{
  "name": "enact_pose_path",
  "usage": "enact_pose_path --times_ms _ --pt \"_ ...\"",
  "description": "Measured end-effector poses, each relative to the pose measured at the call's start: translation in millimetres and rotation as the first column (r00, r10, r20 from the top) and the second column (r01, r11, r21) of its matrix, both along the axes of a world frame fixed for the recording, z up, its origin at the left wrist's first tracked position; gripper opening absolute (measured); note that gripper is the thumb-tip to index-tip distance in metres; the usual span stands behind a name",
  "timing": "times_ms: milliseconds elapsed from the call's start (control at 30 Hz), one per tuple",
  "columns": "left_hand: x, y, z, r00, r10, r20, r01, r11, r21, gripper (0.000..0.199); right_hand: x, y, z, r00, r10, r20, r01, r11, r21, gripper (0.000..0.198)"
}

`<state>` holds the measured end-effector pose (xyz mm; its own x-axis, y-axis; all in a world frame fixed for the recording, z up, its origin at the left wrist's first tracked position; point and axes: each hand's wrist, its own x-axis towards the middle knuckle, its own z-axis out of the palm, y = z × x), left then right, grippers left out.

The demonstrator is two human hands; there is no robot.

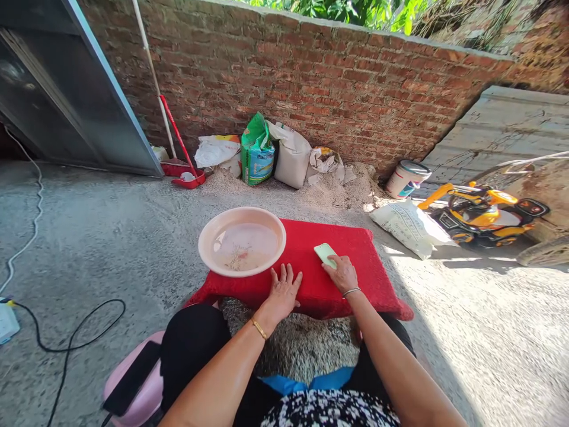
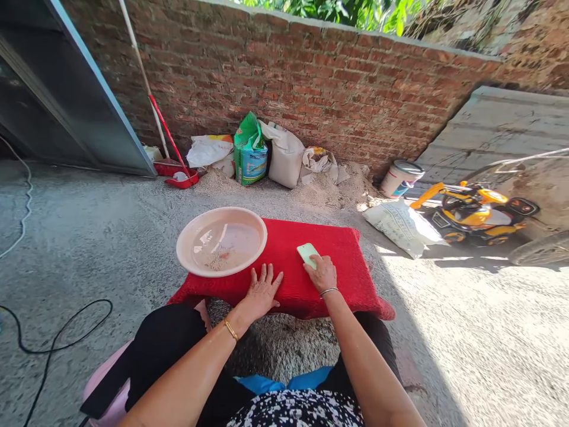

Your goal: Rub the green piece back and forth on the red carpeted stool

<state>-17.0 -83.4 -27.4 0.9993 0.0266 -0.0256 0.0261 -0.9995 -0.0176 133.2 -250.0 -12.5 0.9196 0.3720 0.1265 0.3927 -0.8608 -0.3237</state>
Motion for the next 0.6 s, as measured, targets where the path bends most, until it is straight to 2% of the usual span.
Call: enact_pose_path --times_ms 67,167,233,267,333,400,467,533,600 --pt "1 -2 -0.4 1.0 0.011 0.0 -0.011 1.0 0.009 0.091 13 -39 2 0.984 -0.168 -0.052 0.168 0.986 -0.009 0.039" --pt "1 -3 -2.6 1.0 0.02 0.001 -0.02 1.0 0.015 0.092 26 -88 4 0.903 -0.415 -0.111 0.419 0.908 0.014 0.046" --pt "1 -3 -4.0 1.0 0.02 0.009 -0.02 1.0 0.016 0.092 27 -102 4 0.853 -0.505 -0.133 0.514 0.856 0.049 0.047" --pt "1 -3 -4.6 1.0 0.018 0.013 -0.018 1.0 0.016 0.092 25 -102 4 0.848 -0.512 -0.134 0.524 0.849 0.066 0.047" --pt "1 -3 -5.4 1.0 0.019 0.022 -0.02 1.0 0.012 0.092 18 -86 2 0.889 -0.445 -0.113 0.455 0.886 0.093 0.046" --pt "0 -3 -6.0 1.0 0.019 0.023 -0.019 1.0 0.009 0.091 5 -54 1 0.955 -0.29 -0.067 0.296 0.95 0.103 0.043" --pt "0 -2 -6.8 1.0 0.018 0.022 -0.018 1.0 0.012 0.09 -9 -12 0 0.995 -0.098 -0.016 0.099 0.99 0.097 0.039" --pt "-1 0 -7.7 1.0 0.008 0.025 -0.008 1.0 0.015 0.091 -22 28 1 0.997 0.078 0.022 -0.08 0.994 0.08 0.036" --pt "-1 1 -8.5 0.999 -0.001 0.035 0.0 1.0 0.014 0.092 -30 58 3 0.979 0.199 0.04 -0.201 0.978 0.056 0.035"
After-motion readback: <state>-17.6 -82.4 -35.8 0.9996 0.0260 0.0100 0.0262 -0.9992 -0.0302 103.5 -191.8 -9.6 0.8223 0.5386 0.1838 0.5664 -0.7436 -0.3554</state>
